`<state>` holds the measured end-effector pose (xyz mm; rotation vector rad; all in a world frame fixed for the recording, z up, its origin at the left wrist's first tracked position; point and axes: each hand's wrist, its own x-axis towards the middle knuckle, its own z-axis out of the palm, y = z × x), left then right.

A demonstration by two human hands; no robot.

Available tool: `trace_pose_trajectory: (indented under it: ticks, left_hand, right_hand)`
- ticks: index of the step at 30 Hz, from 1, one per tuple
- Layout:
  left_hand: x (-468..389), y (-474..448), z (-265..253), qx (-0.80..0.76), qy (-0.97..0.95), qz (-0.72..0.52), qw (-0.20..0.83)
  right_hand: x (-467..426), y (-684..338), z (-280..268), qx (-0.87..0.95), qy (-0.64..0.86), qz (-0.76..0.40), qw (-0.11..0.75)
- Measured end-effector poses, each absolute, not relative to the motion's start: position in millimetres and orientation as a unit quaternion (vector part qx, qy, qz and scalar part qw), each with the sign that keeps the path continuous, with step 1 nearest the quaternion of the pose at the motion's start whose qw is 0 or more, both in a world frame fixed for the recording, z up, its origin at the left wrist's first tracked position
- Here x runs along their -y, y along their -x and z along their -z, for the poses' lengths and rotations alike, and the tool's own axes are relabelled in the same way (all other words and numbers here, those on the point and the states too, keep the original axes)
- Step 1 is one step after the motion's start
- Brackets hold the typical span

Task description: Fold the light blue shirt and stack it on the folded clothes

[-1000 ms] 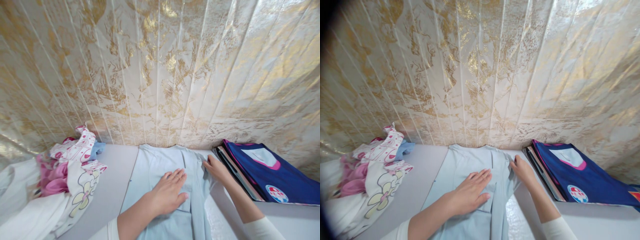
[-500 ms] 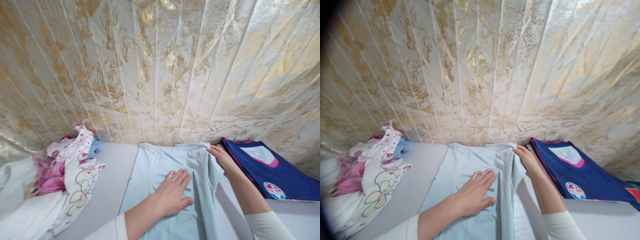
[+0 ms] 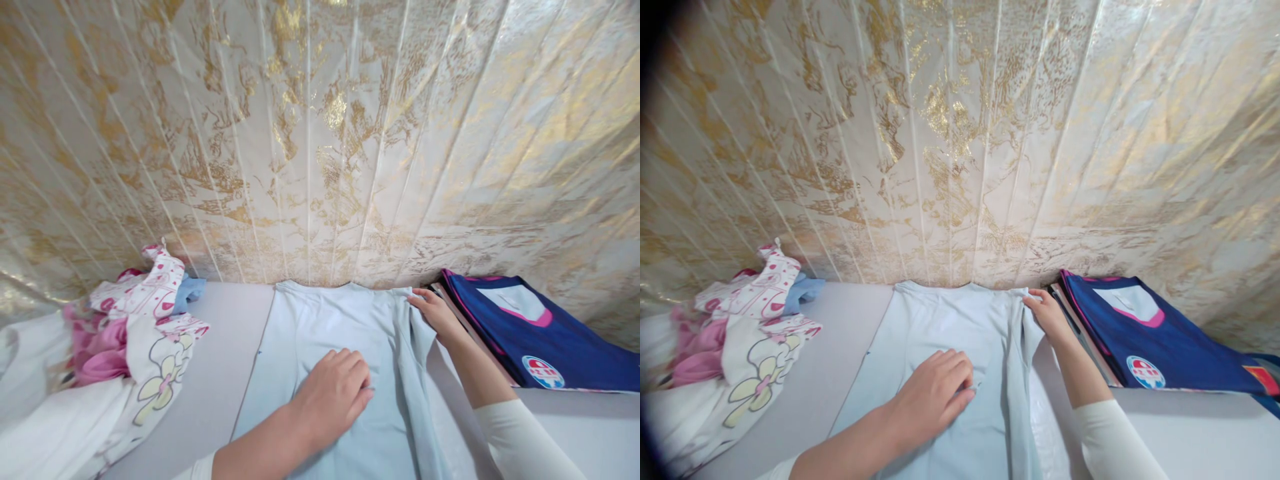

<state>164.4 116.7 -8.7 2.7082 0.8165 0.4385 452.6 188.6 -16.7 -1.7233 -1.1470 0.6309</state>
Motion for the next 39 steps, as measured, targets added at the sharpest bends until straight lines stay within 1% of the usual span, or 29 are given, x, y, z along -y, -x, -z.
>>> trace_pose_trajectory:
  ticks: [4,7,9,11,14,16,19,21,26,28,32,35,39]
  left_hand:
    - [-115,-159,13,-0.268,-0.935,-0.16,0.166]
    - [-111,-155,16,-0.257,-0.937,-0.168,0.17]
    - [-109,-154,16,-0.26,-0.936,-0.17,0.167]
    - [-110,-154,16,-0.267,-0.933,-0.173,0.167]
    - [-111,-154,16,-0.268,-0.928,-0.183,0.183]
    - [-111,-153,18,-0.266,-0.925,-0.187,0.195]
    - [-108,-151,22,-0.257,-0.925,-0.193,0.202]
    - [-105,-150,24,-0.253,-0.926,-0.193,0.205]
    - [-103,-138,14,-0.258,-0.922,-0.174,0.228]
    - [-108,-125,8,-0.278,-0.921,-0.165,0.219]
    - [-121,-94,4,-0.327,-0.919,-0.13,0.179]
    - [-121,-82,10,-0.326,-0.92,-0.115,0.183]
    - [-113,-84,16,-0.325,-0.919,-0.137,0.179]
  right_hand:
    - [-188,-461,20,0.491,0.752,-0.156,0.412]
    - [-180,-450,9,0.545,0.74,-0.089,0.383]
    - [-170,-432,1,0.595,0.71,-0.072,0.368]
    - [-160,-409,-1,0.665,0.658,-0.08,0.343]
    - [-152,-378,11,0.767,0.571,-0.118,0.267]
    - [-154,-367,25,0.795,0.556,-0.128,0.206]
    - [-165,-363,43,0.805,0.576,-0.087,0.117]
    - [-173,-365,48,0.799,0.594,-0.051,0.083]
    - [-173,-363,44,0.79,0.611,-0.016,0.053]
    - [-166,-355,38,0.799,0.598,-0.019,0.064]
    - [-150,-327,30,0.852,0.51,-0.061,0.104]
    - [-144,-308,31,0.867,0.483,-0.076,0.094]
    - [-143,-300,39,0.864,0.494,-0.049,0.086]
